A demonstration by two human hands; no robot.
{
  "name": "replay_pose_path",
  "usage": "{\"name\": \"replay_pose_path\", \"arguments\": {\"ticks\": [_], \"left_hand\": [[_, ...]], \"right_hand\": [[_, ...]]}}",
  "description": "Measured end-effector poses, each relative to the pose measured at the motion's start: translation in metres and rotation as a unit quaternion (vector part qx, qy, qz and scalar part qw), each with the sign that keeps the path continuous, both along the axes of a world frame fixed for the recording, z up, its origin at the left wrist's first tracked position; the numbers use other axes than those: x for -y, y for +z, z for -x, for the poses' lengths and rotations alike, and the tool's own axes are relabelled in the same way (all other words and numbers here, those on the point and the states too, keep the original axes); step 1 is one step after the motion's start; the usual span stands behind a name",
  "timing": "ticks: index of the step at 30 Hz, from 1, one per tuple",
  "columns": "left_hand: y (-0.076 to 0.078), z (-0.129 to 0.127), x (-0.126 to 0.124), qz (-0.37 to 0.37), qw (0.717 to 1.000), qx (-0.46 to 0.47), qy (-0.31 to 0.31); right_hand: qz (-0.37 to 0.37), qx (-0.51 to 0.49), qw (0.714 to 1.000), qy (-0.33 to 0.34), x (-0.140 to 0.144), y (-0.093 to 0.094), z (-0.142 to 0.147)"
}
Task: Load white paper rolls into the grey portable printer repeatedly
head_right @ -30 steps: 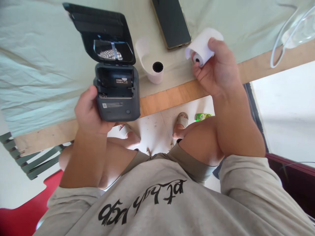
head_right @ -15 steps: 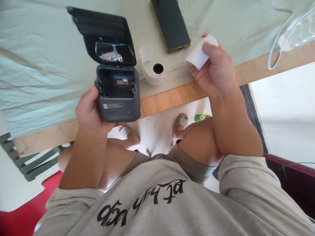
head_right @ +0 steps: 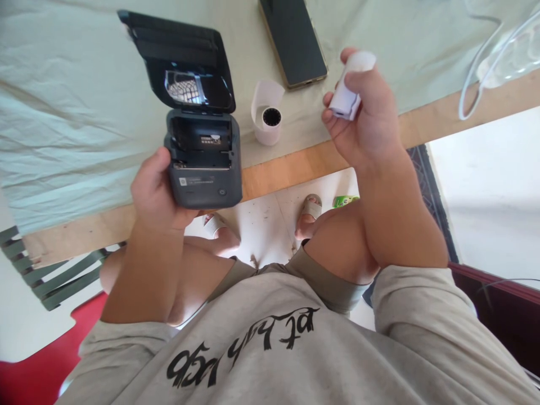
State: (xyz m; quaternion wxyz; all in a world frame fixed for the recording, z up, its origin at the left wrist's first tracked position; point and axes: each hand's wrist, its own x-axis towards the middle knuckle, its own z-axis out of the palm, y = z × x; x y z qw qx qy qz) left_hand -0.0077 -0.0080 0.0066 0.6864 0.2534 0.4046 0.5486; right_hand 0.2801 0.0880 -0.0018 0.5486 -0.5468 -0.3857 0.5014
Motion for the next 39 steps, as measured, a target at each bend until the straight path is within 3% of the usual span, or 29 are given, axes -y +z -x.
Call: {"name": "replay_pose_path", "arguments": {"ticks": [2, 4, 6, 9, 13, 15, 18, 21, 24, 35, 39], "left_hand": [[-0.002, 0.000, 0.000, -0.013, 1.000, 0.002, -0.004], [-0.004, 0.001, 0.001, -0.014, 1.000, -0.003, -0.009], [-0.004, 0.001, 0.001, -0.007, 1.000, -0.017, -0.009], [-0.002, 0.001, 0.002, -0.004, 1.000, -0.023, -0.012], [0.001, 0.000, 0.004, -0.023, 1.000, 0.005, -0.009], [0.000, 0.000, 0.005, -0.027, 0.999, 0.010, -0.014], [-0.003, 0.001, 0.005, -0.022, 0.999, 0.012, -0.023], [-0.006, 0.002, 0.006, -0.010, 1.000, 0.002, -0.024], [-0.005, 0.003, 0.007, -0.010, 1.000, -0.001, -0.024], [-0.005, 0.003, 0.006, -0.013, 1.000, -0.006, -0.023], [-0.004, 0.001, 0.006, -0.017, 1.000, 0.000, -0.017]], "right_hand": [[-0.090, 0.065, 0.994, -0.003, 0.010, 0.012, 0.014], [-0.178, 0.113, 0.976, 0.048, 0.026, 0.027, 0.033], [-0.281, 0.196, 0.936, 0.079, 0.044, 0.040, 0.053], [-0.371, 0.292, 0.866, 0.162, 0.063, 0.049, 0.082], [-0.438, 0.362, 0.788, 0.238, 0.068, 0.050, 0.110], [-0.421, 0.389, 0.785, 0.236, 0.066, 0.049, 0.117], [-0.359, 0.427, 0.803, 0.211, 0.063, 0.047, 0.121], [-0.311, 0.499, 0.787, 0.185, 0.062, 0.044, 0.122], [-0.312, 0.521, 0.773, 0.183, 0.061, 0.042, 0.121], [-0.313, 0.516, 0.769, 0.210, 0.057, 0.039, 0.117], [-0.337, 0.524, 0.762, 0.176, 0.063, 0.037, 0.119]]}}
